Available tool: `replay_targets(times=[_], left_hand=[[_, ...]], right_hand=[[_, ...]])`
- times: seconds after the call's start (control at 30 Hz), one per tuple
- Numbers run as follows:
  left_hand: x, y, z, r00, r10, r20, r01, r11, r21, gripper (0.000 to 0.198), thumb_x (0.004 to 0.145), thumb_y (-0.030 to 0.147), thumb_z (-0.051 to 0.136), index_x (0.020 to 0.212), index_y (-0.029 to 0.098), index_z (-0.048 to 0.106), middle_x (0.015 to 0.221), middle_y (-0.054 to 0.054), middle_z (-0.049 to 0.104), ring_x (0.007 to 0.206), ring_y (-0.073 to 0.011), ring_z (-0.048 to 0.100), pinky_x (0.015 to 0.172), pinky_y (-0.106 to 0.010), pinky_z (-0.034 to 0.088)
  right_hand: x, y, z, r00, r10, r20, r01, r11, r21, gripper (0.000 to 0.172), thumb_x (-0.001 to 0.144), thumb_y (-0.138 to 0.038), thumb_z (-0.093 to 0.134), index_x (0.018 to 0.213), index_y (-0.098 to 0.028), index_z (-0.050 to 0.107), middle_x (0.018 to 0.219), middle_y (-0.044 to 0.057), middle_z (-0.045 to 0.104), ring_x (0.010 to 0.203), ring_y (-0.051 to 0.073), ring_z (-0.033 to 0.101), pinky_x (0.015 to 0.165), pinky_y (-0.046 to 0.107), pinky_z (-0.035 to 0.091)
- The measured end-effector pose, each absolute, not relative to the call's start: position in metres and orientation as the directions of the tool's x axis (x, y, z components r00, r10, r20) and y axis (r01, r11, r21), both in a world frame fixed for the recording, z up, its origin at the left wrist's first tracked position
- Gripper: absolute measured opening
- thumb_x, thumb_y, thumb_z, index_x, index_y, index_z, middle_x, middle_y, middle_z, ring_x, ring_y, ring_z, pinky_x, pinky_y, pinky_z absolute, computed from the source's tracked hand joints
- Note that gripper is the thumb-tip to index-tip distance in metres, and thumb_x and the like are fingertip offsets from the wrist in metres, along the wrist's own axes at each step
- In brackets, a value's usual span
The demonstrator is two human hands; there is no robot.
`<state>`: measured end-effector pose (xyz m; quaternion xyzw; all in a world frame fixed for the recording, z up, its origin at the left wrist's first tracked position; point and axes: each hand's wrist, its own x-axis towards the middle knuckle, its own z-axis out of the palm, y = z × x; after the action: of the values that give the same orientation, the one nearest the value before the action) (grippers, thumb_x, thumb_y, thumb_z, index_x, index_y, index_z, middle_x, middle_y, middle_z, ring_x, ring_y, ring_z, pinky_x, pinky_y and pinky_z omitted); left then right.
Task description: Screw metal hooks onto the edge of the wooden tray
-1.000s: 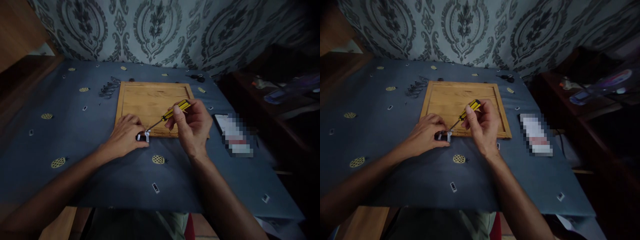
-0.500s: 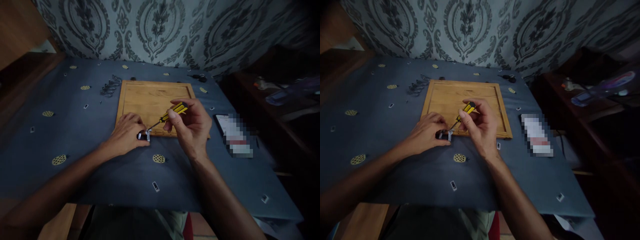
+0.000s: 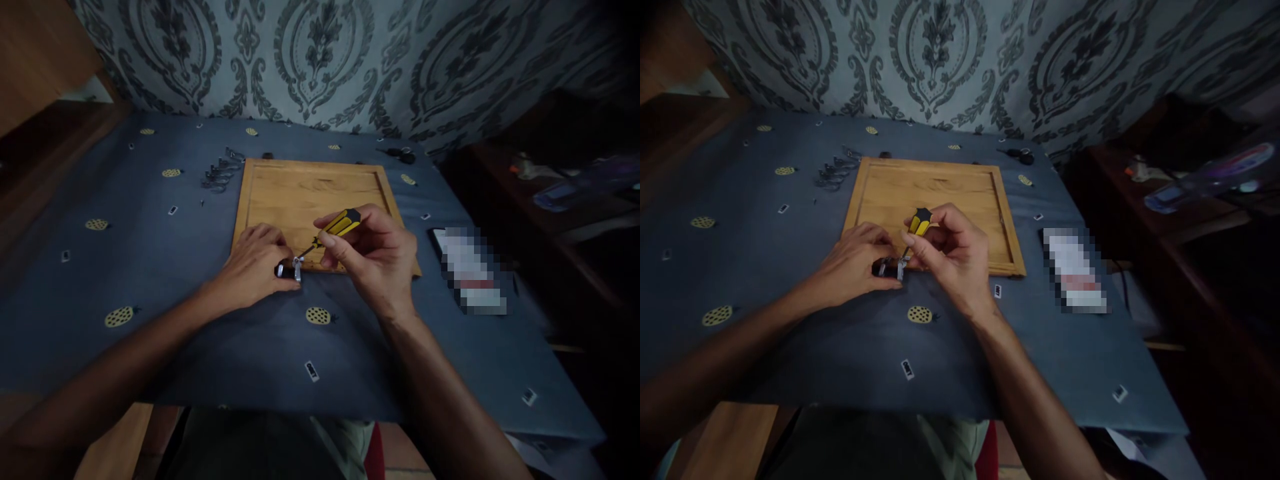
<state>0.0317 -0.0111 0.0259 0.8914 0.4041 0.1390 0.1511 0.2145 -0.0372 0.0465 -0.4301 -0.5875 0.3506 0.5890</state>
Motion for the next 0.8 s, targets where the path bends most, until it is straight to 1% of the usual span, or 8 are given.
replay_targets(times=[0.1,0.2,0.3,0.4,0.53,0.6,0.7,0.8], left_hand=[[0.031,-0.011,0.026,0.639,0.761,0.113,0.679,-0.627,0.382,0.030,0.076,0.044,0.081,0.093,0.020,0.074,0.102,-0.006,0.063,0.107,-0.0277,0.053,0.097,-0.045,0.041],[0.031,-0.011,0.025,0.644,0.754,0.128,0.671,-0.637,0.380,0.029,0.077,0.044,0.081,0.093,0.021,0.074,0.102,-0.006,0.063,0.106,-0.0275,0.053,0.096,-0.045,0.041],[0.031,-0.011,0.025,0.645,0.752,0.131,0.669,-0.640,0.378,0.029,0.076,0.045,0.081,0.092,0.021,0.074,0.103,-0.006,0.063,0.106,-0.0275,0.053,0.096,-0.044,0.041],[0.032,-0.011,0.026,0.637,0.763,0.112,0.681,-0.625,0.381,0.029,0.075,0.045,0.082,0.091,0.021,0.075,0.103,-0.005,0.063,0.107,-0.0275,0.053,0.096,-0.044,0.041],[0.032,-0.012,0.027,0.635,0.763,0.116,0.675,-0.622,0.398,0.027,0.077,0.043,0.080,0.093,0.022,0.075,0.104,-0.005,0.064,0.108,-0.0276,0.053,0.097,-0.045,0.041],[0.032,-0.012,0.027,0.639,0.760,0.122,0.669,-0.626,0.400,0.027,0.078,0.042,0.079,0.096,0.023,0.074,0.105,-0.006,0.064,0.109,-0.0277,0.053,0.098,-0.046,0.041],[0.032,-0.011,0.026,0.636,0.763,0.116,0.675,-0.624,0.394,0.029,0.077,0.043,0.080,0.096,0.022,0.074,0.107,-0.006,0.064,0.110,-0.0283,0.052,0.098,-0.046,0.040],[0.032,-0.011,0.026,0.637,0.764,0.103,0.679,-0.619,0.395,0.029,0.077,0.044,0.080,0.095,0.021,0.074,0.107,-0.007,0.063,0.110,-0.0290,0.052,0.099,-0.046,0.040]], right_hand=[[0.213,-0.036,0.045,0.048,0.909,0.414,0.090,0.409,-0.908,0.028,0.074,-0.039,0.084,0.077,-0.025,0.060,0.082,-0.002,0.073,0.047,0.009,0.061,0.042,0.023,0.054],[0.213,-0.035,0.046,0.001,0.911,0.413,0.046,0.412,-0.910,0.024,0.078,-0.039,0.081,0.090,-0.027,0.065,0.079,-0.004,0.069,0.050,0.009,0.063,0.046,0.024,0.056],[0.214,-0.036,0.047,-0.076,0.916,0.395,0.007,0.397,-0.918,0.022,0.084,-0.038,0.076,0.101,-0.025,0.070,0.073,-0.005,0.066,0.053,0.009,0.065,0.051,0.023,0.058],[0.214,-0.037,0.048,-0.072,0.926,0.371,0.013,0.373,-0.928,0.021,0.081,-0.037,0.079,0.094,-0.023,0.071,0.068,-0.005,0.066,0.051,0.010,0.065,0.050,0.024,0.057],[0.212,-0.035,0.048,-0.016,0.938,0.345,0.068,0.345,-0.936,0.030,0.069,-0.038,0.088,0.079,-0.022,0.065,0.060,-0.008,0.060,0.042,0.009,0.059,0.041,0.022,0.050],[0.209,-0.031,0.049,-0.024,0.936,0.352,0.066,0.353,-0.933,0.033,0.068,-0.040,0.088,0.076,-0.022,0.061,0.056,-0.009,0.057,0.043,0.010,0.058,0.042,0.022,0.049],[0.204,-0.024,0.050,-0.051,0.930,0.363,0.042,0.365,-0.930,0.035,0.068,-0.043,0.087,0.077,-0.024,0.059,0.058,-0.008,0.059,0.045,0.010,0.057,0.043,0.023,0.049],[0.201,-0.018,0.052,-0.083,0.928,0.362,0.003,0.364,-0.932,0.036,0.069,-0.044,0.087,0.079,-0.025,0.058,0.067,-0.007,0.060,0.045,0.009,0.057,0.042,0.023,0.049]])
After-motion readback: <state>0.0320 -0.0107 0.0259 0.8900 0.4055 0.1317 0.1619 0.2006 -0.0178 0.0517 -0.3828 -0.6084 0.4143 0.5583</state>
